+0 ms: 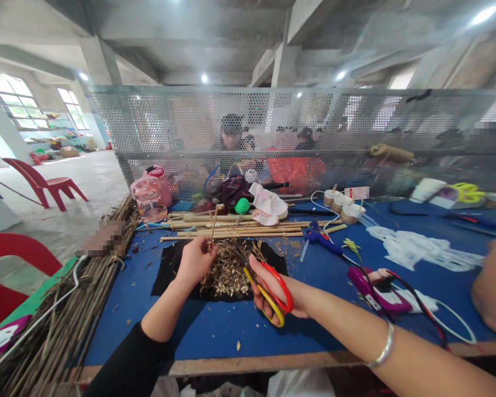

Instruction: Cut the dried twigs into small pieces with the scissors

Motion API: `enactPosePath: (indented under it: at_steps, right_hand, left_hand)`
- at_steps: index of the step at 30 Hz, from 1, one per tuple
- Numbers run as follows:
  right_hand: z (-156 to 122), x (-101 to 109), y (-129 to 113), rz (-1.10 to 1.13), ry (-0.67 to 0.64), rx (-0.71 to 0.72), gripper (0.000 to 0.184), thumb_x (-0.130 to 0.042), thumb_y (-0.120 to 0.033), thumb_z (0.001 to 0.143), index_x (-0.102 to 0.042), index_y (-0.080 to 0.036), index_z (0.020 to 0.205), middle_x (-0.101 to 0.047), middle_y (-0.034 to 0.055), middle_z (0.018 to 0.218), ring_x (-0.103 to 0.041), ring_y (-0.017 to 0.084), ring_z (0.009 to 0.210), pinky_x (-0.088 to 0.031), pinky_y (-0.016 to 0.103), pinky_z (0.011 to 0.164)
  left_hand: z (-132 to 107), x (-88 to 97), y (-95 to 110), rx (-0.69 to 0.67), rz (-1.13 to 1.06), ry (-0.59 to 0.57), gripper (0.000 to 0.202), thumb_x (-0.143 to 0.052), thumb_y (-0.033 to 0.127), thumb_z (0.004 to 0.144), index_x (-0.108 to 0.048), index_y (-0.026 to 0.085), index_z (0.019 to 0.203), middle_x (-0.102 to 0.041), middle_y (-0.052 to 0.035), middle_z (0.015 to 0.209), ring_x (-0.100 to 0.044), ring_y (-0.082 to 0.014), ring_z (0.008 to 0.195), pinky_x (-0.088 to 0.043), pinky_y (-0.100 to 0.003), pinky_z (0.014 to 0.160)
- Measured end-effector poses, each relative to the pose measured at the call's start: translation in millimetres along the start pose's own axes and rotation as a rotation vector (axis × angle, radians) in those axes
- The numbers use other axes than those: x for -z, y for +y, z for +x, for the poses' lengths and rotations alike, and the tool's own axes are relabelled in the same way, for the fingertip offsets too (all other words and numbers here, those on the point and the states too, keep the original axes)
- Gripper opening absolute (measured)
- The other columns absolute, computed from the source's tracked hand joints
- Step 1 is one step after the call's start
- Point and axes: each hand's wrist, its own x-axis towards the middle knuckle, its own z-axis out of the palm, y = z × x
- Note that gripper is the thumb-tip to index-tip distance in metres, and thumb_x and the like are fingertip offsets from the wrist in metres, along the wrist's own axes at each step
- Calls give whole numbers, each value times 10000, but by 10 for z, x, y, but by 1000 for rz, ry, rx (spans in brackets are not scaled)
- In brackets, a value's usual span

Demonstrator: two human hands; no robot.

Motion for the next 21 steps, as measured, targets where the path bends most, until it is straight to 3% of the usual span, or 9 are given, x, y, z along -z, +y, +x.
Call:
enactPosePath:
  at_steps: [4,11,16,21]
  right_hand:
    - [-5,-42,0,-8,-29,6,630,-244,-785,725,-404,-183,630,-452,-26,512,-406,68,378,-340,155,303]
    - [160,-59,37,9,79,23,604,-300,-781,716,-367,-192,599,-332,-76,440,-246,30,291,-232,127,226]
    - [131,-22,63,37,86,8,565,-354,-741,737,-373,-191,610,-336,-80,434,-233,22,282,-183,109,227]
    - [11,-50,41,119,12,-23,589,-313,-761,730,-380,-187,618,-370,-62,473,-314,37,325,-253,121,269]
  left_hand:
    - [-13,-19,18,-19,-38,-12,40,-546,193,714,-577,178,735,-551,25,610,-465,-95,559,-320,-199,555]
    - [-35,-48,30,-27,-8,-85,15,-560,196,705,-568,183,709,-540,30,594,-448,-97,545,-308,-203,545]
    - [-28,-66,-10,-22,27,-94,21,-553,186,710,-569,183,722,-547,26,598,-462,-101,548,-315,-208,546]
    - [-22,-65,-30,-13,42,-51,25,-563,183,709,-573,178,732,-568,19,620,-481,-104,567,-328,-208,557]
